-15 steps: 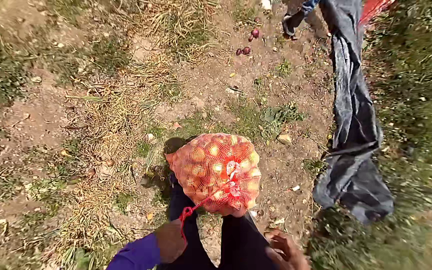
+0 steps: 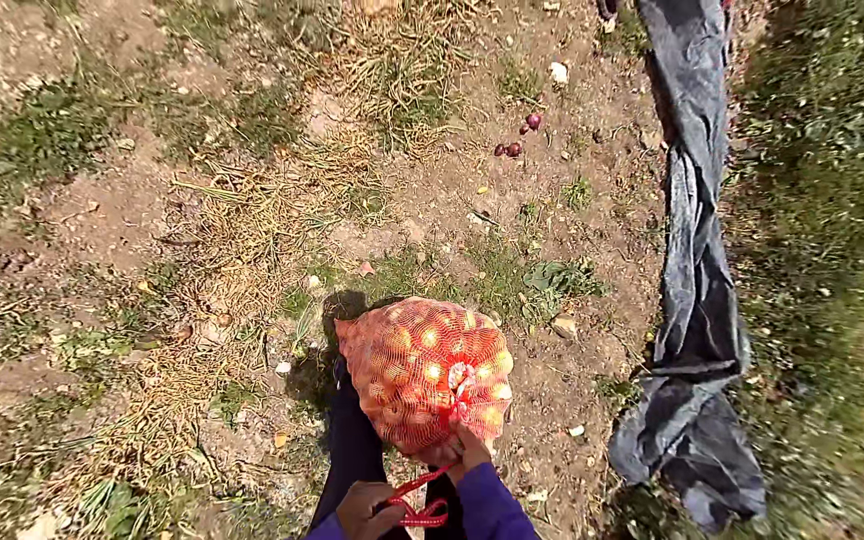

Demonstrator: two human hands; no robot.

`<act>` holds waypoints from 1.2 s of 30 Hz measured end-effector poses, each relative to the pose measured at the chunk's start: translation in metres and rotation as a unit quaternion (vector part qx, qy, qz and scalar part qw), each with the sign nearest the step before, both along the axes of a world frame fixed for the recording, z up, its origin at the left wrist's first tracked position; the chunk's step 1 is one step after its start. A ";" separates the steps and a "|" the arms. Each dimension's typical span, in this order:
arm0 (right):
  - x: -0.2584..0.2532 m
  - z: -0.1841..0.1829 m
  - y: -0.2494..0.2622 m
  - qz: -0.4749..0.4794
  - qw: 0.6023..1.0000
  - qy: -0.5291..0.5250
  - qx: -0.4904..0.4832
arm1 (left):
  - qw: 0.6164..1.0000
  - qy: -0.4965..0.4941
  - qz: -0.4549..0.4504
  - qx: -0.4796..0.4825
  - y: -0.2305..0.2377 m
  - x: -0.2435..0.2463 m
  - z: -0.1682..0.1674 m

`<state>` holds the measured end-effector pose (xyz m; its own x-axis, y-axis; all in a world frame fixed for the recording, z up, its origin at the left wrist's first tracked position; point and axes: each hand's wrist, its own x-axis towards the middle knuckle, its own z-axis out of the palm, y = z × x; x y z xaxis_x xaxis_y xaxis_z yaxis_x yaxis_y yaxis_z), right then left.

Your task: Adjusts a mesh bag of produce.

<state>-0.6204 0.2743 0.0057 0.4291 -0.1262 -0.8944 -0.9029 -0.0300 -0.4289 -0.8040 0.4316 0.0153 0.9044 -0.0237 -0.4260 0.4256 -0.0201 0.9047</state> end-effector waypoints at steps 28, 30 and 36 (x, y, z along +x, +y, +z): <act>0.133 -0.046 -0.011 0.727 0.586 -0.318 -0.165 | 0.835 0.406 0.370 -0.026 -0.118 0.222 -0.044; 0.129 -0.050 -0.018 0.728 0.570 -0.334 -0.184 | 0.845 0.410 0.343 -0.023 -0.118 0.219 -0.047; 0.144 -0.023 0.011 0.826 0.510 -0.080 -0.226 | 0.857 0.410 0.301 -0.076 -0.108 0.212 -0.043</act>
